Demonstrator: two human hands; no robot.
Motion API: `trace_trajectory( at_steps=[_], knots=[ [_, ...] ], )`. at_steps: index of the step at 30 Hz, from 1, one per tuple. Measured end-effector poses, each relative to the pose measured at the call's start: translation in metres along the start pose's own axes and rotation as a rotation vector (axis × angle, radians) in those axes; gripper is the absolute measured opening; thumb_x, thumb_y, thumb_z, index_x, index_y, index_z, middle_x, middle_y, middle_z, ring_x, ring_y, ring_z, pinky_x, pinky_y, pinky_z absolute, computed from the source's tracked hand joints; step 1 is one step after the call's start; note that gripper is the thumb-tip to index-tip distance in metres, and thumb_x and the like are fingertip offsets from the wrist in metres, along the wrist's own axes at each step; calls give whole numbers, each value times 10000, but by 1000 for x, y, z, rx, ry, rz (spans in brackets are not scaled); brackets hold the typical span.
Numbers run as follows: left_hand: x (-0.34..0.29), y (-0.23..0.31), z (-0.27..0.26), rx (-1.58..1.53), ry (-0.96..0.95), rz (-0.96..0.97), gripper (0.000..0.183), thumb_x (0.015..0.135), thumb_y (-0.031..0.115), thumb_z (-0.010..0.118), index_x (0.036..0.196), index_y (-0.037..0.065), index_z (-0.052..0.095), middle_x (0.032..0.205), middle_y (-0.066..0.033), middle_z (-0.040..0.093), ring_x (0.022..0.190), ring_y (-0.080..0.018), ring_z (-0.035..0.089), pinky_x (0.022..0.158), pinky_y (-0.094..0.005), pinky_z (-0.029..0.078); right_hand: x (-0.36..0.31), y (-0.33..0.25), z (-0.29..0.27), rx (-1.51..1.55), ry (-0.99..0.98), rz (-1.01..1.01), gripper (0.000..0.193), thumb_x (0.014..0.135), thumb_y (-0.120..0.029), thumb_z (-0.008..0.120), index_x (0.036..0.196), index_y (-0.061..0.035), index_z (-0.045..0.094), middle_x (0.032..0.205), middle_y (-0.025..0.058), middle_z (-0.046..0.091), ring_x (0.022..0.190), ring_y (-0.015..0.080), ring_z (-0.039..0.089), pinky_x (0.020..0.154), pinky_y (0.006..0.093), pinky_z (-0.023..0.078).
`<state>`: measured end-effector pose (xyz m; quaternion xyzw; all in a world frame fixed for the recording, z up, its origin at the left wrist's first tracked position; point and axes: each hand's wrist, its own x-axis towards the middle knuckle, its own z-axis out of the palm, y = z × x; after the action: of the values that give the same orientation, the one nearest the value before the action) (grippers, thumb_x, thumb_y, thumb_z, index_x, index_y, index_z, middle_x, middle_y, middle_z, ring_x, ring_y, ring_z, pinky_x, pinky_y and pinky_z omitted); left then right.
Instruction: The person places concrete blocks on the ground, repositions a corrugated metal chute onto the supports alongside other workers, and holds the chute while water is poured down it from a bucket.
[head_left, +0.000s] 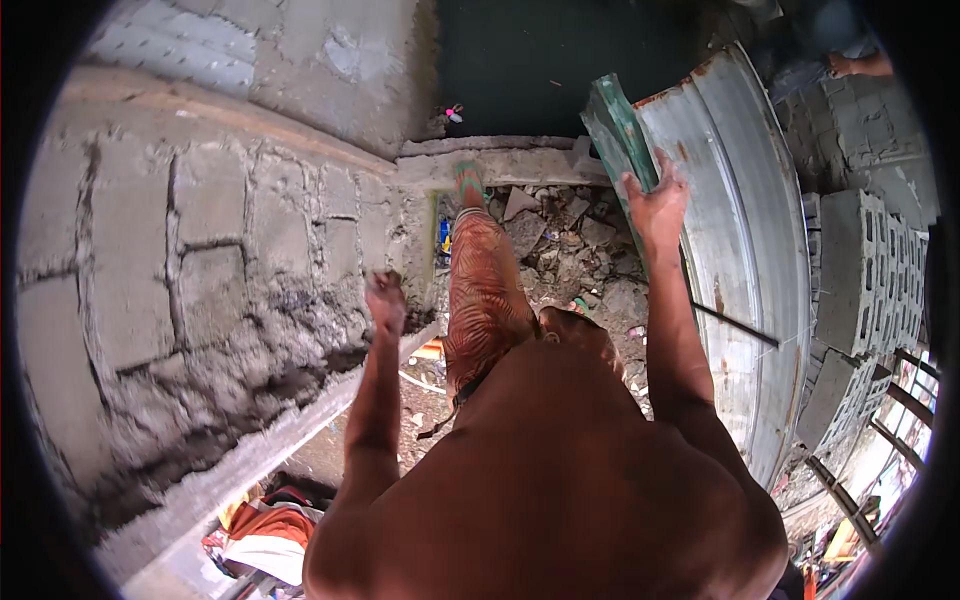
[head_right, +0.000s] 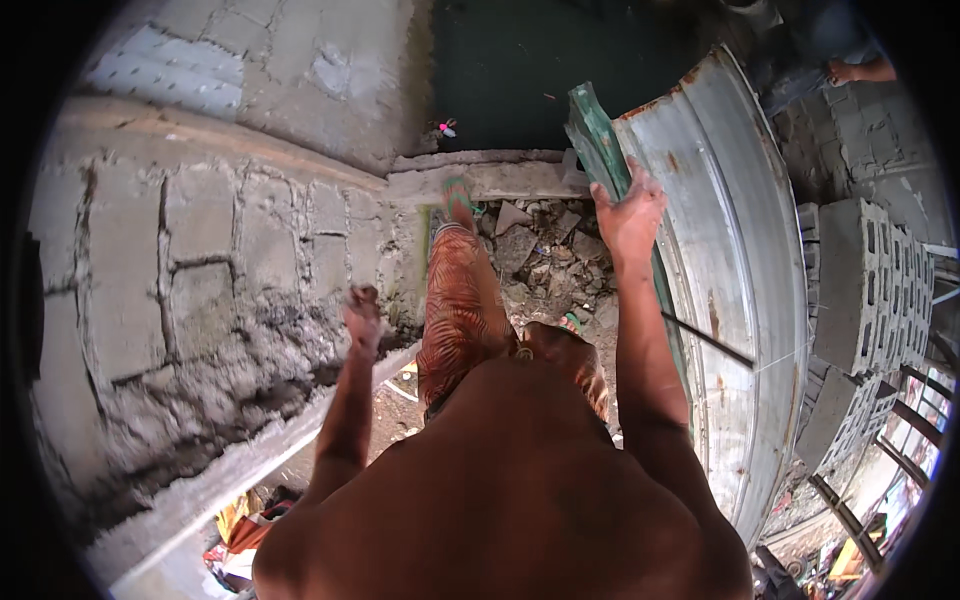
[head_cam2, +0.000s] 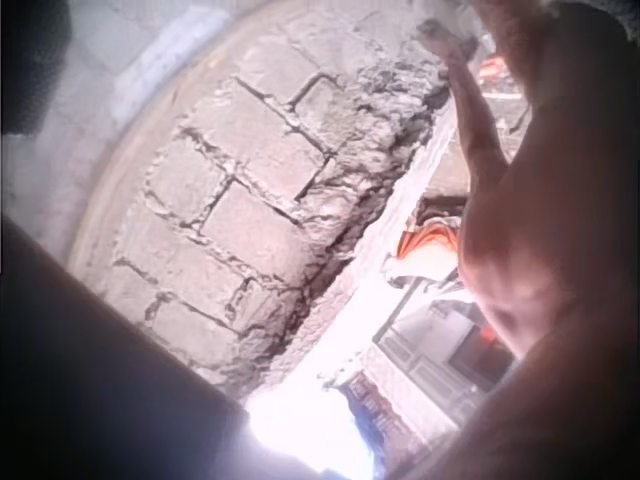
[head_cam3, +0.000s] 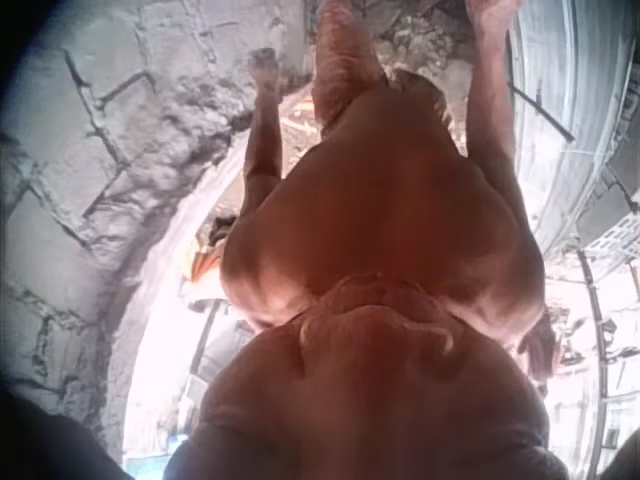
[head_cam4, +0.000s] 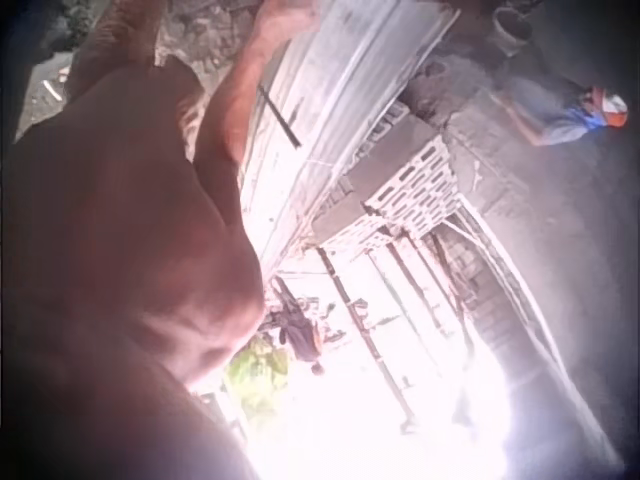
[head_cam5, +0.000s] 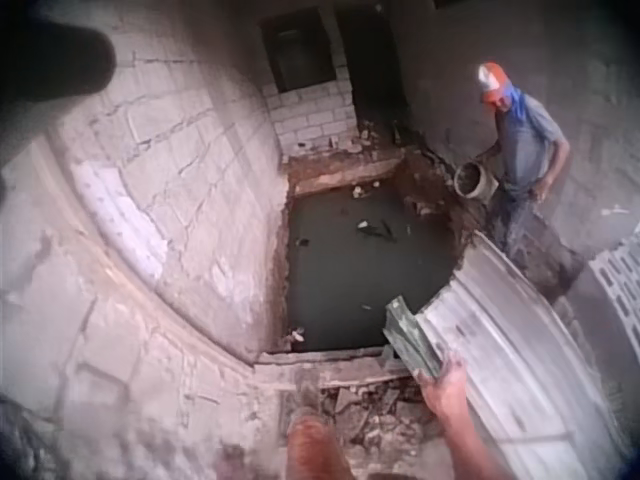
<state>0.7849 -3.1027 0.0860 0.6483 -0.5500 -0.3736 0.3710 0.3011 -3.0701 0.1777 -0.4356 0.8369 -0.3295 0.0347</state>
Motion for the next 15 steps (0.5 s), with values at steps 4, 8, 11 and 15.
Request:
trace_trajectory(
  at_steps=[4, 8, 11, 15],
  knots=[
    [206, 47, -2, -127, -129, 305, 282, 877, -19, 613, 701, 91, 422, 702, 1, 453, 674, -137, 436, 639, -278, 416, 42, -8, 43, -152, -45, -13, 763, 760, -256, 775, 1410, -69, 424, 1219, 208, 591, 1135, 399, 527, 988, 484, 415],
    [402, 105, -9, 862, -128, 549, 304, 805, 284, 742, 699, 86, 538, 789, -82, 606, 778, -300, 562, 729, -438, 465, 63, 11, 89, -100, -62, 15, 703, 809, -233, 736, 1407, -54, 413, 1237, 238, 584, 1079, 446, 574, 907, 506, 469],
    [495, 125, -34, 1287, -250, 401, 339, 758, 472, 744, 838, 153, 664, 959, -74, 678, 999, -322, 608, 855, -479, 470, 58, 17, 95, -231, -112, 234, 431, 908, -276, 633, 1268, -63, 531, 1068, 237, 648, 950, 446, 620, 835, 514, 481],
    [552, 144, -63, 1579, -647, 348, 523, 742, 559, 736, 1016, 118, 676, 1073, -139, 654, 1048, -337, 608, 874, -474, 502, 62, 9, 96, -424, -191, 611, 342, 933, -393, 560, 1106, -107, 631, 1030, 173, 673, 972, 412, 623, 831, 503, 467]
  ],
)
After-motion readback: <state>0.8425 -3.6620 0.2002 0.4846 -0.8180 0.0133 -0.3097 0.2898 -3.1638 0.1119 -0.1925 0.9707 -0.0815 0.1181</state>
